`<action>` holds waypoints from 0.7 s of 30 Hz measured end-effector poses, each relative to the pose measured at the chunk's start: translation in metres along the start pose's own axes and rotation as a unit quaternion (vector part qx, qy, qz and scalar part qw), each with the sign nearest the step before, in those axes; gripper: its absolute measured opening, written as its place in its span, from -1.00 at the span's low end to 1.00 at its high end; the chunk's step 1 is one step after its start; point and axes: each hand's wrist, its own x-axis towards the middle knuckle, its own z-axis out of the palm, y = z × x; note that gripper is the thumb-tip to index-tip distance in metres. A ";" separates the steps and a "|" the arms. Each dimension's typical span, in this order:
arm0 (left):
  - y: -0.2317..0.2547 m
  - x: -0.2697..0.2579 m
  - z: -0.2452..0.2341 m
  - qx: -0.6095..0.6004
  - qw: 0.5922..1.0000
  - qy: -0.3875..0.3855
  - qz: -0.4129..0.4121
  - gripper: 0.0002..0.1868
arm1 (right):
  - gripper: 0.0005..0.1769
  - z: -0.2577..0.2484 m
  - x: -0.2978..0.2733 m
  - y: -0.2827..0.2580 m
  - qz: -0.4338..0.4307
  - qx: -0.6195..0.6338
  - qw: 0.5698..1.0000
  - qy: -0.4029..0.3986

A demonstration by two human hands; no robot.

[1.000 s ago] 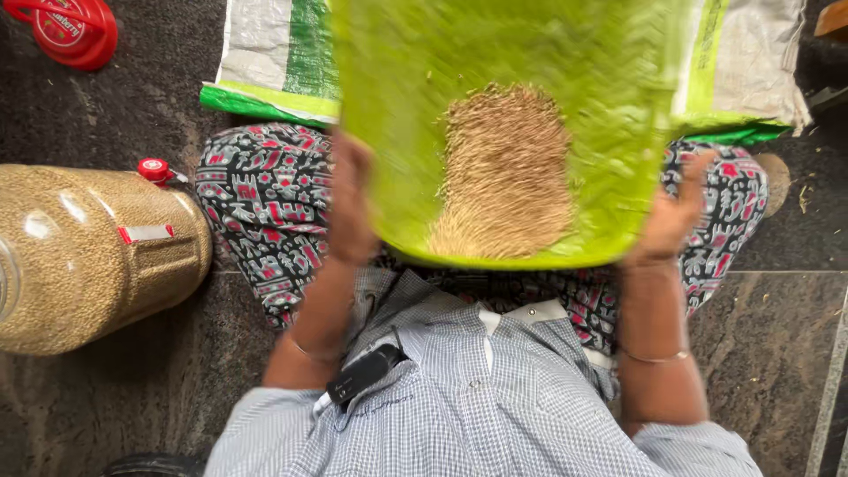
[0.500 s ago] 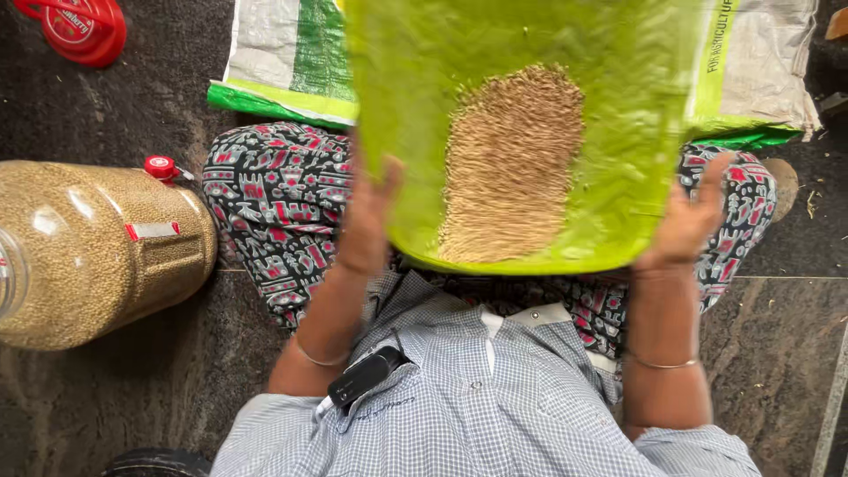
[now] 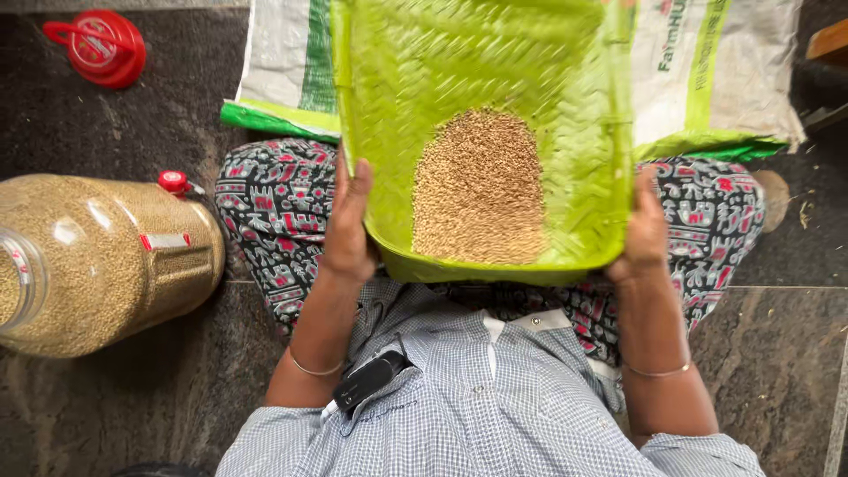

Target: The person sits on the floor and manually winnows grains spread on a large sack using a stone. They then transfer the grains into a green woven tray and toss them to separate chaff from the seeds.

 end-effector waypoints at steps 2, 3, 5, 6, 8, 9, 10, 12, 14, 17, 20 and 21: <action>0.010 0.005 0.002 -0.003 1.000 0.013 0.014 -0.29 | -0.28 0.004 0.012 0.007 0.013 -0.018 1.000 0.019; 0.016 0.005 0.004 0.012 0.999 0.019 0.028 -0.30 | -0.30 0.010 0.017 0.005 0.009 -0.006 1.000 0.021; 0.029 0.005 0.008 0.011 0.998 0.015 0.059 -0.32 | -0.33 0.028 0.022 -0.006 0.004 0.017 1.000 0.026; 0.037 0.005 0.008 -0.004 0.997 0.005 0.076 -0.33 | -0.33 0.037 0.017 -0.013 -0.028 0.015 0.999 0.001; 0.048 0.002 0.010 -0.025 0.994 -0.010 0.104 -0.34 | -0.33 0.050 -0.002 -0.027 -0.089 0.008 0.995 -0.047; 0.053 -0.004 0.008 -0.032 0.993 -0.013 0.113 -0.35 | -0.35 0.058 -0.001 -0.031 -0.112 0.005 0.992 -0.050; 0.054 -0.006 0.004 -0.039 0.992 -0.017 0.123 -0.36 | -0.37 0.061 0.000 -0.033 -0.134 0.002 0.990 -0.053; 0.042 0.005 0.000 0.015 0.992 0.013 0.125 -0.36 | -0.39 0.056 0.012 -0.030 -0.113 -0.025 0.993 -0.015; 0.024 0.012 -0.009 0.051 0.993 0.046 0.100 -0.35 | -0.39 0.043 0.037 -0.014 -0.018 -0.072 0.995 0.069; 0.004 0.015 -0.022 0.064 0.994 0.072 0.052 -0.33 | -0.35 0.012 0.046 0.018 -0.014 -0.094 0.995 0.015; -0.001 0.014 -0.024 0.056 0.995 0.071 0.051 -0.33 | -0.33 0.009 0.053 0.018 -0.012 -0.102 0.994 0.021; 0.006 0.020 -0.024 0.062 0.994 0.070 0.060 -0.33 | -0.33 0.016 0.052 0.010 -0.022 -0.103 0.994 0.019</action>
